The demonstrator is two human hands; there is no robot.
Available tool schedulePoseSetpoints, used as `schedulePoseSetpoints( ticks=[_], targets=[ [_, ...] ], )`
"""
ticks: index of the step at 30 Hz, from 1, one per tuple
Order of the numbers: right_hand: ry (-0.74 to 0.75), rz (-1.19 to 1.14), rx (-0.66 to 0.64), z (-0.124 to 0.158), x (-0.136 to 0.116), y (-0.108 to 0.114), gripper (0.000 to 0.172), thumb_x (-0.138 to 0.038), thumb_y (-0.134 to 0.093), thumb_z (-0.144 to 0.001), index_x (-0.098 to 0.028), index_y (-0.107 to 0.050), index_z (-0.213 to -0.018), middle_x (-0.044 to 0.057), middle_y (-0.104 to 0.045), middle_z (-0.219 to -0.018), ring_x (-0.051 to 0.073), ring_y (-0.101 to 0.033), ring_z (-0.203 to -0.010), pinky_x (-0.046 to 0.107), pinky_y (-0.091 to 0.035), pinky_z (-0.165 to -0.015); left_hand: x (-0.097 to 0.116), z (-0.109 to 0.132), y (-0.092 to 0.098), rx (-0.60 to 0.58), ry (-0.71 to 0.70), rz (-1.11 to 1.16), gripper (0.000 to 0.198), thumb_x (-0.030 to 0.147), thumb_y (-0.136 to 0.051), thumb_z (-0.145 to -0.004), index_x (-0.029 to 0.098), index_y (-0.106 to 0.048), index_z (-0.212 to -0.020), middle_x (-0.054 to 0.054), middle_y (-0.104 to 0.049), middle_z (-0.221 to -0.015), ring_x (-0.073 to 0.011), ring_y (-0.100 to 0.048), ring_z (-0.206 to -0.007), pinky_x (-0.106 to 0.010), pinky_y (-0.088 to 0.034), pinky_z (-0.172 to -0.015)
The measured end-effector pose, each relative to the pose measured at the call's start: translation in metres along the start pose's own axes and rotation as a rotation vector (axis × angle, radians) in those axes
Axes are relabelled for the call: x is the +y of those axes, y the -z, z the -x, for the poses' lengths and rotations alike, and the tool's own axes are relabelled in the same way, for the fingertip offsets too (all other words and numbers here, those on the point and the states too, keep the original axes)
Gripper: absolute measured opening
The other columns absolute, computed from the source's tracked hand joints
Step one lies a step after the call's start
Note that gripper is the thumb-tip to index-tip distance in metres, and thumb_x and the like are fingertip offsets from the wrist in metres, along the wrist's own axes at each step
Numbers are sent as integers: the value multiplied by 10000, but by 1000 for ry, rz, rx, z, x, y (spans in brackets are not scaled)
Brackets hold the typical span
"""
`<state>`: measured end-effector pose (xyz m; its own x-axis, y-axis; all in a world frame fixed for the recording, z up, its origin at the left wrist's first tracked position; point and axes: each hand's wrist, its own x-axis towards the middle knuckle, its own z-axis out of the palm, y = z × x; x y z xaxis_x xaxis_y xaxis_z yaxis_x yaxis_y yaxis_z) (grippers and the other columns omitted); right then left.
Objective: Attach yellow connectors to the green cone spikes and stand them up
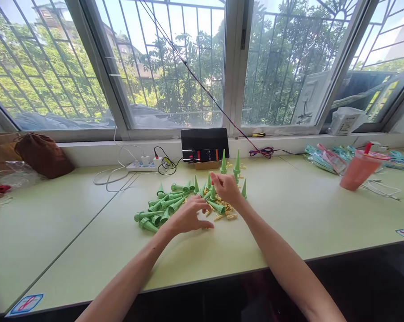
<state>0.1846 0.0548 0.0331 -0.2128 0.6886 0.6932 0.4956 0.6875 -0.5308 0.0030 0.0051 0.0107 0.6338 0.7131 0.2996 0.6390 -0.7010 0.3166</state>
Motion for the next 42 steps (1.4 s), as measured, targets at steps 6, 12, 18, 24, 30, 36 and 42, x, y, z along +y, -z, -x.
schedulePoseSetpoints(
  ticks=[6,12,18,24,30,36,42],
  targets=[
    [10,149,-477,-9,-3,30,387,-356,-477,-876,-165,-439,-541,-45,-360,-499,85,-299,-507,240,-247,-515,0,1,6,-61,-43,-71,560,694,-714,-576,202,-672,-841,-31,-614,-761,-212,-476,-833,-332,-356,-764],
    [-277,312,-822,-8,5,55,93,-181,-573,-738,-151,-578,-651,1,-572,-619,88,-473,-517,203,-314,-484,-8,-1,-2,16,-2,-164,418,547,-759,-644,207,-685,-874,-42,-614,-795,-219,-474,-859,-340,-359,-788],
    [-488,387,-976,-4,16,55,56,-127,-628,-666,-146,-620,-718,24,-613,-655,115,-549,-501,209,-382,-469,-13,-3,-9,93,7,-150,338,505,-725,-713,206,-692,-869,-45,-608,-786,-209,-471,-844,-345,-372,-792],
    [-397,340,-1002,0,19,46,21,-161,-666,-653,-152,-651,-664,17,-611,-652,113,-527,-547,205,-359,-458,-14,0,1,61,38,-97,427,537,-772,-628,220,-688,-901,-34,-585,-814,-213,-443,-858,-343,-377,-792],
    [-427,407,-972,1,19,46,66,-96,-636,-622,-141,-649,-668,26,-619,-645,123,-558,-553,208,-381,-480,-18,0,-2,44,48,-144,406,500,-783,-635,218,-693,-913,-41,-572,-830,-218,-432,-872,-360,-376,-797],
    [-461,403,-1019,1,19,46,48,-121,-649,-620,-137,-646,-666,23,-597,-570,140,-579,-536,216,-402,-489,-18,-2,-11,101,60,-230,312,469,-720,-735,199,-685,-888,-51,-588,-832,-220,-448,-877,-371,-370,-805],
    [-420,462,-982,3,20,44,177,-195,-734,-593,-159,-682,-759,39,-644,-728,135,-564,-561,218,-376,-469,-19,-4,-13,201,71,-235,273,458,-621,-831,189,-669,-810,-56,-590,-806,-208,-458,-849,-366,-360,-789]
  ],
)
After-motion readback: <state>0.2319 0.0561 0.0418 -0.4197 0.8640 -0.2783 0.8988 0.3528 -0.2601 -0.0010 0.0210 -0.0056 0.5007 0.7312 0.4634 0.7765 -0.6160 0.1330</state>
